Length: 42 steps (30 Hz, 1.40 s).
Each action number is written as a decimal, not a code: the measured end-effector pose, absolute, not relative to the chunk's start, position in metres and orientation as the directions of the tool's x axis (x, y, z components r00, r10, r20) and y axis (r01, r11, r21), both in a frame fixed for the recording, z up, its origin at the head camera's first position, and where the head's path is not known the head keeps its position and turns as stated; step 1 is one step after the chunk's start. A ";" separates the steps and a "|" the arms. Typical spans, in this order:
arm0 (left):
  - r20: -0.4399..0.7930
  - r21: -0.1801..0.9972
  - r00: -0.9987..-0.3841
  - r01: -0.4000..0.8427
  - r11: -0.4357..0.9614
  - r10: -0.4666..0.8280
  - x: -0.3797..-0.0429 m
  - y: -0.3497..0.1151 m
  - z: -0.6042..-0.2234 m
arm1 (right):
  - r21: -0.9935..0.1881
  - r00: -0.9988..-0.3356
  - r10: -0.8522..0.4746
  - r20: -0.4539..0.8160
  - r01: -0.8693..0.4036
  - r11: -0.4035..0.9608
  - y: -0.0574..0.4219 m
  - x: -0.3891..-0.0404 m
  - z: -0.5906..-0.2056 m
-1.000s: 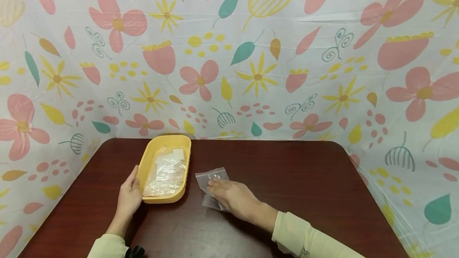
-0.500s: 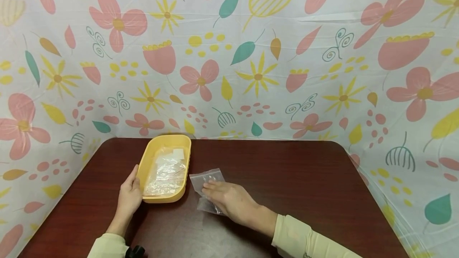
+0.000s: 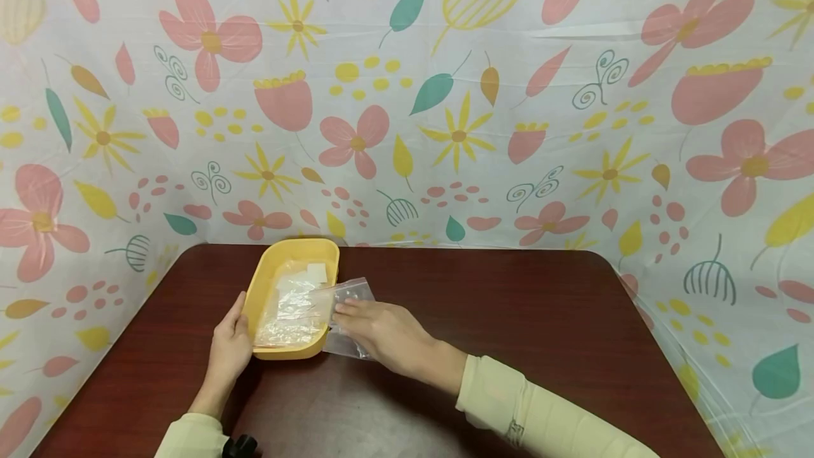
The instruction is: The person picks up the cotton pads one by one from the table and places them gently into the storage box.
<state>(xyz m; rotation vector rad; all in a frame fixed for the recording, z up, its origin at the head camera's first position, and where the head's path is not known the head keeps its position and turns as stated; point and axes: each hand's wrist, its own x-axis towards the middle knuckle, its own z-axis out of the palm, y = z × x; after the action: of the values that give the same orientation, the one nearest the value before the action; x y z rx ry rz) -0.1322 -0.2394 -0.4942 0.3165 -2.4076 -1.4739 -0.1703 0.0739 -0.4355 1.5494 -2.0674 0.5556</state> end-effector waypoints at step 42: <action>0.137 0.896 -0.927 -0.035 0.442 -0.349 -0.133 -0.242 -0.499 | 0.005 -0.432 -0.800 0.417 -0.879 0.477 -0.033 -0.256 -0.418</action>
<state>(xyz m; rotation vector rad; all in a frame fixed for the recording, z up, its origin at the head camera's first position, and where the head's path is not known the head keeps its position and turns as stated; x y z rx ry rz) -0.1328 -0.2417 -0.4988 0.3295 -2.3964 -1.4787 -0.2563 -0.0333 -0.4176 1.4094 -2.3664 0.3017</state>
